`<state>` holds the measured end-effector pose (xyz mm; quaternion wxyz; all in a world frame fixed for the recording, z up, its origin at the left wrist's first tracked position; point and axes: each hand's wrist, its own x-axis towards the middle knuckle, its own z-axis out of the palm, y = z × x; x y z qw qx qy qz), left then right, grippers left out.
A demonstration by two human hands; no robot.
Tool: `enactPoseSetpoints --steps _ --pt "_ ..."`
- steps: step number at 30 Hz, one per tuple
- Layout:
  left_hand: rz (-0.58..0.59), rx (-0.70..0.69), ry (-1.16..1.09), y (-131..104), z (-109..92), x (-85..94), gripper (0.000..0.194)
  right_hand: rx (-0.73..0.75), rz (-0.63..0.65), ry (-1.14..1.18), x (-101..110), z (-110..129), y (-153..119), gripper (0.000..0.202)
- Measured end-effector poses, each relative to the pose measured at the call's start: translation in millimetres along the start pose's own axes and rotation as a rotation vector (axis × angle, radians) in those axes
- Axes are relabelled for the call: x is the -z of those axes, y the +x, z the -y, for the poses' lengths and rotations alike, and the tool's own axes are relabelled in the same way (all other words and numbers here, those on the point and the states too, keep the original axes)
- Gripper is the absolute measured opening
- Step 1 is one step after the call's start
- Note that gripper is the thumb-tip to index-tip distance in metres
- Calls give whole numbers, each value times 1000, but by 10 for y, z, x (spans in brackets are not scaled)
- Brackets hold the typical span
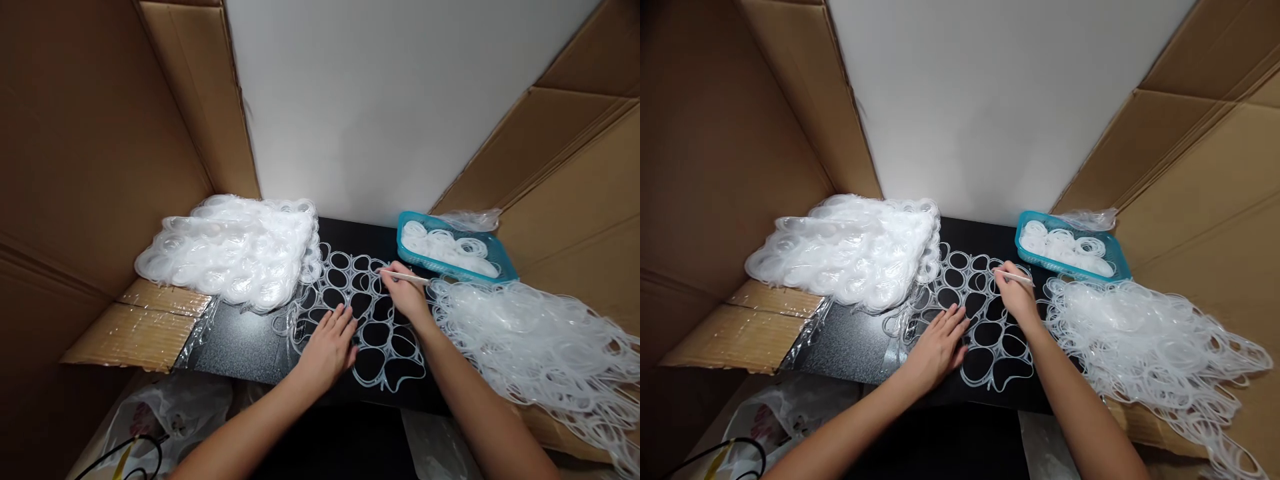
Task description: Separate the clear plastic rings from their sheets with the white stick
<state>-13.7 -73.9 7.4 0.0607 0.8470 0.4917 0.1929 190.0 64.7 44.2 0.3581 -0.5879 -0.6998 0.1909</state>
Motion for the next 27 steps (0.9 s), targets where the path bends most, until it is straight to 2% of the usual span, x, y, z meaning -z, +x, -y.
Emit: enactPoseSetpoints --steps 2,5,8,11,15,27 --pt "-21 -15 15 -27 -62 47 54 -84 150 231 -153 157 -95 29" --pt "-87 122 96 -86 -23 123 53 -228 357 532 -343 352 -255 32" --pt "-114 245 174 -148 121 158 45 -256 459 575 -457 477 -387 32" --pt "-118 237 187 -192 230 131 42 -165 449 493 -527 559 -473 27" --pt "-149 232 186 -217 248 67 46 -37 439 389 -588 618 -521 22" --pt "-114 247 170 -174 223 116 40 39 431 305 -687 594 -579 18"
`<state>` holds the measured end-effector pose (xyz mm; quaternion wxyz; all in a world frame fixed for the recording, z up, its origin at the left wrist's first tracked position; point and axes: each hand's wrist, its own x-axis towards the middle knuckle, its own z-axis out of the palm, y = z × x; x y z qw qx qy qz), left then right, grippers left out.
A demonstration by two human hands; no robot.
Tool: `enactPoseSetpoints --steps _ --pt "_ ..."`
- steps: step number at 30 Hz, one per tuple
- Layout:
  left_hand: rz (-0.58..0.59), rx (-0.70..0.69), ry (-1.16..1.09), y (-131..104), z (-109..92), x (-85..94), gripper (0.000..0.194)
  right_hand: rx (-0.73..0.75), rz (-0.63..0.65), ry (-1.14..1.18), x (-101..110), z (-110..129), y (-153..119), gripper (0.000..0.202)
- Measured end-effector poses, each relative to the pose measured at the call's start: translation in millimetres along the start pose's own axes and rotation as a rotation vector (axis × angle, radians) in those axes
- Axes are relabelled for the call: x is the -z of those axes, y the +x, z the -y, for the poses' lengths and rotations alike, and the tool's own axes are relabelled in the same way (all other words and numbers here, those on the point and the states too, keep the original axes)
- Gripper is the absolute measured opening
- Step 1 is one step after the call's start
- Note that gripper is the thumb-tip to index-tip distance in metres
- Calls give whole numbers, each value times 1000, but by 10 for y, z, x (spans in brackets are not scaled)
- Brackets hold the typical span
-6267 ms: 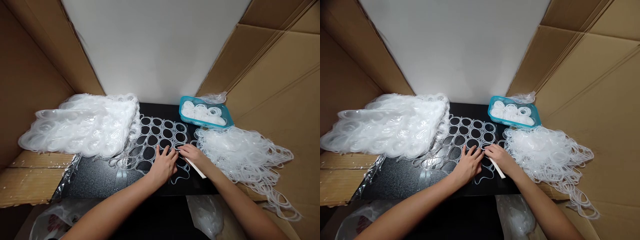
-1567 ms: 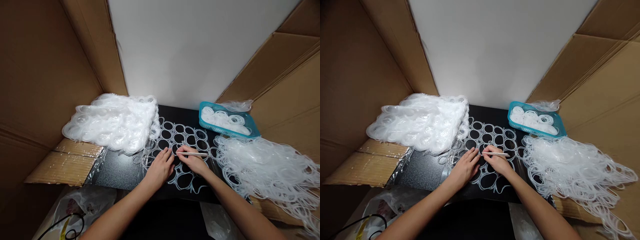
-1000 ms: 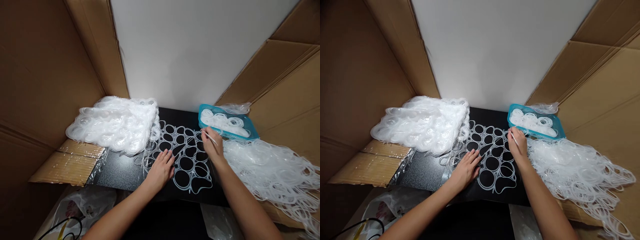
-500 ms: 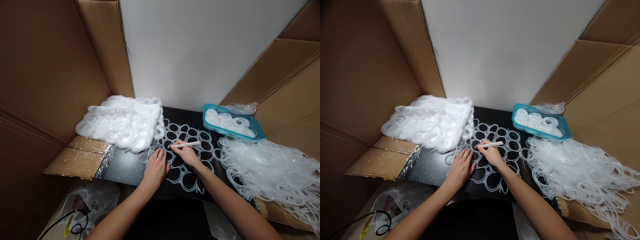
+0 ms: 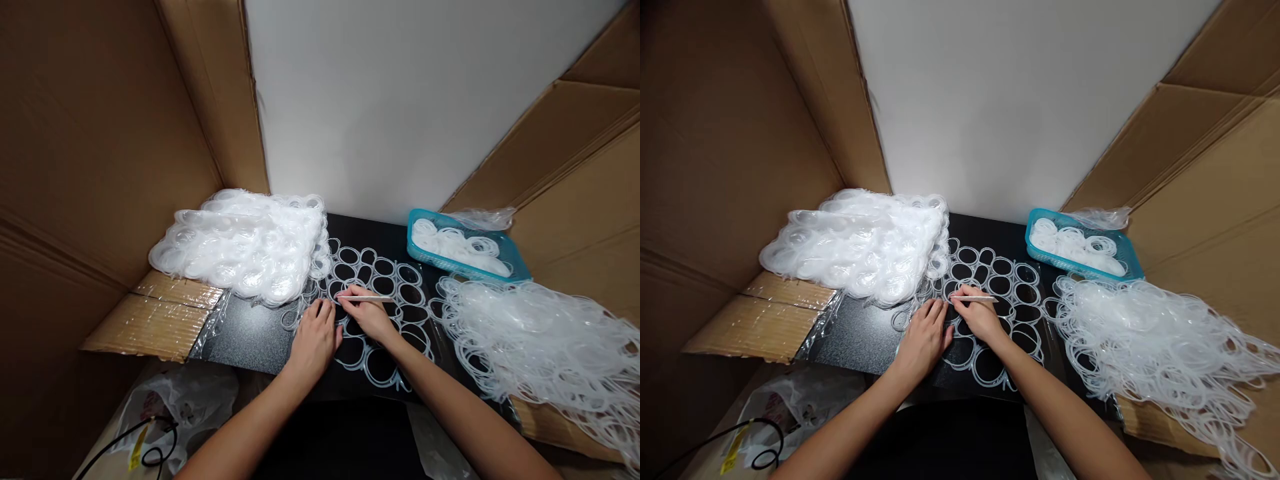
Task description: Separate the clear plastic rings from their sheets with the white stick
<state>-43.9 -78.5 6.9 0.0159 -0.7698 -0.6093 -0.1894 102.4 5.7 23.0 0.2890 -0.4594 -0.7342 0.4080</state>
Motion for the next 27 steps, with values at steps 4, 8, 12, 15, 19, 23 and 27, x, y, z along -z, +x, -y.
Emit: enactPoseSetpoints --steps 4,8,12,15,19,23,27 --pt "13 2 -31 -2 5 5 40 14 -15 -37 -11 -5 -17 16" --pt "13 6 -49 3 1 19 41 8 -28 8 -11 -18 -21 17" --pt "18 7 -61 15 4 30 39 14 -18 -46 -12 -15 -28 16" --pt "21 -5 -60 20 15 31 39 19 -29 -83 -22 -1 -41 15" --pt "17 -9 -49 16 26 27 41 5 -41 -42 -31 10 -45 15" --pt "4 -12 -55 16 30 16 39 34 -36 -105 -31 13 -45 14" --pt "8 -5 -68 23 38 8 38 178 -69 -192 -80 4 -105 15"
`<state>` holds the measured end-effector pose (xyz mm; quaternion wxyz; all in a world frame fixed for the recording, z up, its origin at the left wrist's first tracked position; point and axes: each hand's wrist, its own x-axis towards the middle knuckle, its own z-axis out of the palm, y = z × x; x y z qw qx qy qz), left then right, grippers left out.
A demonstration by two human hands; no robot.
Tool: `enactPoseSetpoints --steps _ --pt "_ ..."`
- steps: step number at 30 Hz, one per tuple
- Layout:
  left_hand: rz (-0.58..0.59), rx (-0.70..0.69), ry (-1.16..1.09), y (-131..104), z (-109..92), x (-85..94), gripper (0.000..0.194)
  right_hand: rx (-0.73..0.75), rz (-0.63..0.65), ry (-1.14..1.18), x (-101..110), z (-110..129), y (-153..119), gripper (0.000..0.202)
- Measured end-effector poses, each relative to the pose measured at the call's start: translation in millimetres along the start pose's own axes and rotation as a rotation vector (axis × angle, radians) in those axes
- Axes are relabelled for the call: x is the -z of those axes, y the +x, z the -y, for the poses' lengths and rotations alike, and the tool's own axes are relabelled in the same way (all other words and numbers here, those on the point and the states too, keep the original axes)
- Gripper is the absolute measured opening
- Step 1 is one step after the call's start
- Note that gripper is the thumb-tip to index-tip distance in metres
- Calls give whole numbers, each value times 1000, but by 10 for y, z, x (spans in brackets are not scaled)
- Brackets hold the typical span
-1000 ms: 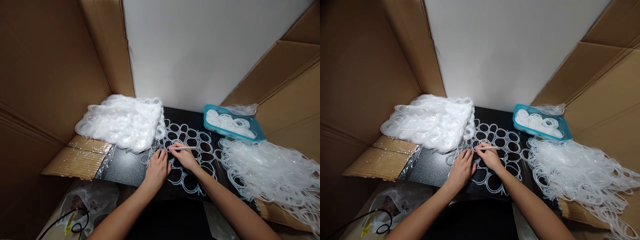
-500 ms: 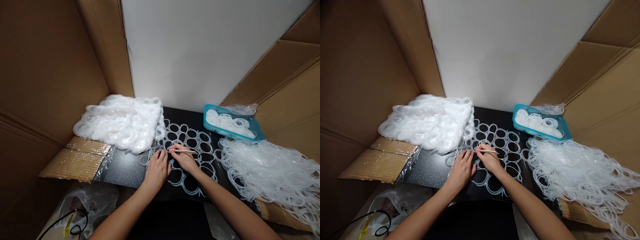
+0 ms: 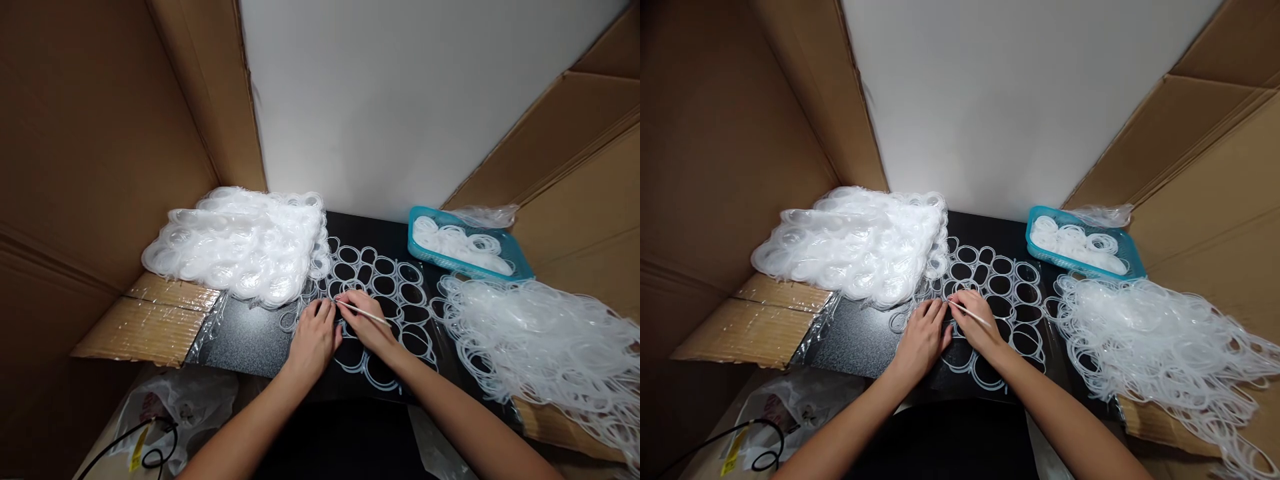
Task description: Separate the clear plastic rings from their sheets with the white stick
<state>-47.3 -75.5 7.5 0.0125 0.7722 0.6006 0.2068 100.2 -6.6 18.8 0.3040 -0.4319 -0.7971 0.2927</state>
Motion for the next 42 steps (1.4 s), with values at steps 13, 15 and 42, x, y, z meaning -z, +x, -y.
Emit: enactPoseSetpoints --steps 13,15,42 --pt "-34 -4 38 -10 23 14 38 -46 -474 -423 646 -368 132 27" --pt "-39 -14 41 -23 67 18 38 -190 -672 -449 1009 -469 109 24" --pt "572 -645 -429 624 -83 586 45 -455 -554 1161 1452 -505 -494 31"
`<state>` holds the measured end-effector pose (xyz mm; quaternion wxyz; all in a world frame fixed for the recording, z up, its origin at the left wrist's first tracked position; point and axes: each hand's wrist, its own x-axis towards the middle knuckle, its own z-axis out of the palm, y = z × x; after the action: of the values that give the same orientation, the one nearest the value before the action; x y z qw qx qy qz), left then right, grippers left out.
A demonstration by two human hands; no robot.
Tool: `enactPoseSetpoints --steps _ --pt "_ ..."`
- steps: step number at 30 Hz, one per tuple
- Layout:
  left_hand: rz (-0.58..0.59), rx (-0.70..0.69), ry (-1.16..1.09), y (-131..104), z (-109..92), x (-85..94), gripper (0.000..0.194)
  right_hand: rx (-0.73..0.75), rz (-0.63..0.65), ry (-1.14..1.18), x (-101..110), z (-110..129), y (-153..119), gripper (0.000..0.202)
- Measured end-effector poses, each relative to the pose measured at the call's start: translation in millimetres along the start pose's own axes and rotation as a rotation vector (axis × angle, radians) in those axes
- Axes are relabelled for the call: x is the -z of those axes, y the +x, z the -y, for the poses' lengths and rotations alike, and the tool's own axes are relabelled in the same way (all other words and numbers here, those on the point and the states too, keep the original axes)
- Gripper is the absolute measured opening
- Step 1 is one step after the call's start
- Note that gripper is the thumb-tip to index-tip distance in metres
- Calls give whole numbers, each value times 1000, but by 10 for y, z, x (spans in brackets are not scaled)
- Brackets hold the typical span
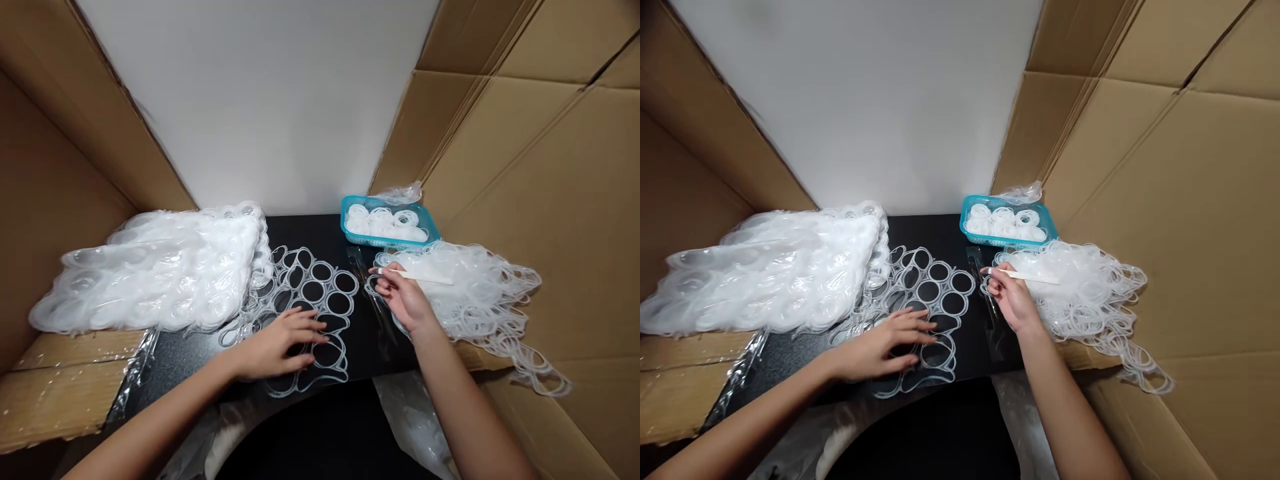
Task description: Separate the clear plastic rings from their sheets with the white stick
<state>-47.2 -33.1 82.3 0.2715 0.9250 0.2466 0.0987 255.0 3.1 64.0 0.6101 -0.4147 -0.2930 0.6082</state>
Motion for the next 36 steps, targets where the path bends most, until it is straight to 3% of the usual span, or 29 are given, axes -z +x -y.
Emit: enactPoseSetpoints --steps 2,6,9,12,19,23,27,31,36 --pt "-165 79 -11 146 -59 -151 40 -49 51 -131 -77 -156 -48 32" --pt "-342 194 -144 438 -70 -435 36 -204 123 -160 -206 -315 -125 33" --pt "-497 329 -497 587 -31 -460 32 -283 156 -24 -288 -304 -133 32" --pt "-601 358 -812 685 17 -382 28 -303 202 42 -401 -276 -122 28" --pt "-710 249 -1109 769 90 -196 34 -381 294 129 -674 -292 -176 23" --pt "-741 202 -1197 772 95 -75 44 -419 317 207 -703 -261 -239 21" --pt "-798 258 -1240 750 86 43 52 -451 449 187 -685 -210 -315 20" --pt "-853 299 -1168 708 62 111 43 -390 494 135 -669 -216 -361 15" --pt "-812 295 -1052 685 23 133 26 -331 401 214 -636 -286 -315 10"
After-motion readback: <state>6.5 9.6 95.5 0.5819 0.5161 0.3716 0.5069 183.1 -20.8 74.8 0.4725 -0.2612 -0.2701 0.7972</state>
